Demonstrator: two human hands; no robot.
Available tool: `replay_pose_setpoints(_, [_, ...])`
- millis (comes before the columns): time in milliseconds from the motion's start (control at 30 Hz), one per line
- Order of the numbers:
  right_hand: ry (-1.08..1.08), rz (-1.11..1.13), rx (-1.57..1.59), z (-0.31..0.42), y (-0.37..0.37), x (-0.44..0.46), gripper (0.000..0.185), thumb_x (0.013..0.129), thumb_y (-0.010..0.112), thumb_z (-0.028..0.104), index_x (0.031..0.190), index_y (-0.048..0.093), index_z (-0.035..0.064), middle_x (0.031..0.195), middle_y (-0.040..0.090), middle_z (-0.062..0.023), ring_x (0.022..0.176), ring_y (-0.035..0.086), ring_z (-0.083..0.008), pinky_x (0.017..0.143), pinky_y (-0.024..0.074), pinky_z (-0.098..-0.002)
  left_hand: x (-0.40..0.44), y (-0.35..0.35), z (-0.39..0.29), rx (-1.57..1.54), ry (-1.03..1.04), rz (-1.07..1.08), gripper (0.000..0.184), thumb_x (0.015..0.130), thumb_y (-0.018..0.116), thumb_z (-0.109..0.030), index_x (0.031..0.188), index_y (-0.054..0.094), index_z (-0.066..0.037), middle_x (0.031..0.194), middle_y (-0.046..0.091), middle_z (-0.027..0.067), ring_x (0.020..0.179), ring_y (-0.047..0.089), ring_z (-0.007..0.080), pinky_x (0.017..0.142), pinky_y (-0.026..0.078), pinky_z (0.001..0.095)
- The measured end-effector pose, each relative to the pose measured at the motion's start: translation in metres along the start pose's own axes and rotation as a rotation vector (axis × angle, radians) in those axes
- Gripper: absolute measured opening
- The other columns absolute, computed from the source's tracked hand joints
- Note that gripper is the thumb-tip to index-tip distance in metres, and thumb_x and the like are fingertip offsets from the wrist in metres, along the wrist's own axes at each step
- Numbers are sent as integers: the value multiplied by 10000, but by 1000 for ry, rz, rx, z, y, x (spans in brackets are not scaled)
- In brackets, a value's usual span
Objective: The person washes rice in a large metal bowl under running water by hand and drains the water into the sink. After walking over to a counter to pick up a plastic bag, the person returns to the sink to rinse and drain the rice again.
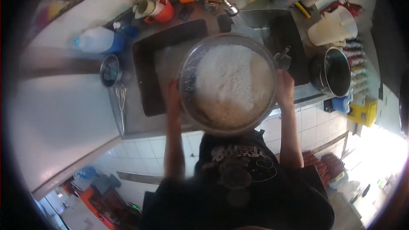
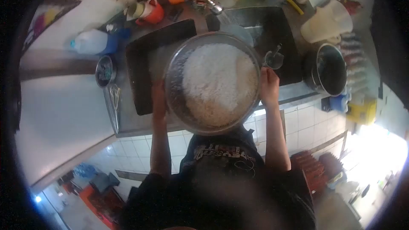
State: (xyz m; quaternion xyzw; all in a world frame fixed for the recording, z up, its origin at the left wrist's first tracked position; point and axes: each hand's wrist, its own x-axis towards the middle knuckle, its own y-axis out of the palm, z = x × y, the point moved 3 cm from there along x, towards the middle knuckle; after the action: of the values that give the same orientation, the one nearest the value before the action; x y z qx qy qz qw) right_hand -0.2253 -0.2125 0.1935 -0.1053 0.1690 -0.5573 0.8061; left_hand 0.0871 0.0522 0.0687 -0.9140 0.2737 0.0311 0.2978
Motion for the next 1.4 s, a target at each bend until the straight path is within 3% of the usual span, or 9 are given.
replay_pose_setpoints(133, [-75, -33, -143, 25, -17, -4, 252, 935, 467, 186, 919, 570, -44, 776, 592, -75, 734, 514, -118, 679, 417, -268, 23, 83, 65, -593, -263, 142, 344, 936, 473, -296, 1035, 612, 3, 878, 624, 63, 805, 551, 166, 801, 431, 311])
replay_pose_setpoints(367, [-118, -115, -285, 43, -35, -22, 245, 932, 475, 183, 875, 553, -42, 684, 559, -83, 638, 466, -117, 593, 394, -286, 13, 124, 24, -685, -96, 272, 328, 951, 439, -299, 948, 609, -19, 864, 602, 20, 792, 529, 124, 760, 424, 294])
replay_pose_setpoints(467, [-70, -130, -294, 46, -33, -28, 268, 926, 493, 222, 851, 553, -28, 640, 466, -5, 614, 377, -74, 551, 332, -251, 8, 103, -12, -548, -103, 281, 341, 956, 434, -307, 957, 607, -14, 862, 597, 18, 783, 521, 116, 758, 421, 281])
replay_pose_setpoints(567, [2, -109, -300, 60, -26, -35, 244, 932, 486, 205, 875, 539, -26, 629, 530, -61, 607, 438, -101, 554, 366, -278, 12, 105, -15, -644, -200, 338, 351, 959, 428, -316, 960, 606, -13, 851, 589, 12, 780, 509, 111, 754, 419, 276])
replay_pose_setpoints(767, [-52, -93, -355, 65, -19, -38, 252, 935, 489, 226, 875, 530, -16, 603, 458, -13, 585, 378, -79, 525, 327, -260, 22, 104, -8, -482, -169, 356, 388, 971, 396, -332, 998, 592, 2, 885, 593, 35, 796, 517, 139, 771, 417, 287])
replay_pose_setpoints(867, [-61, -55, -262, 63, -17, -37, 248, 937, 489, 219, 875, 528, -18, 612, 439, 2, 590, 361, -74, 523, 322, -258, 23, 98, -13, -423, -2, 356, 428, 973, 381, -356, 1053, 583, 13, 933, 609, 80, 839, 537, 168, 804, 418, 304])
replay_pose_setpoints(1133, [-138, -53, -319, 75, -10, -42, 236, 947, 476, 204, 886, 520, -20, 628, 475, -5, 599, 376, -69, 530, 324, -252, 6, 70, -54, -435, -243, 467, 548, 959, 340, -452, 1254, 494, -16, 1260, 510, 161, 1157, 482, 265, 996, 340, 339])
replay_pose_setpoints(1233, [-126, -23, -312, 73, -12, -42, 247, 948, 477, 216, 895, 513, -23, 629, 489, -19, 600, 387, -75, 532, 328, -259, 38, 128, 35, -361, -140, 381, 596, 943, 343, -498, 1283, 469, -25, 1286, 488, 172, 1177, 470, 274, 999, 338, 347])
replay_pose_setpoints(1400, [-97, -35, -362, 78, -9, -45, 258, 947, 480, 226, 906, 508, -27, 635, 504, -28, 600, 391, -76, 530, 326, -263, 14, 89, -22, -426, -305, 387, 611, 935, 347, -514, 1277, 482, -25, 1255, 517, 175, 1180, 472, 269, 1000, 340, 343])
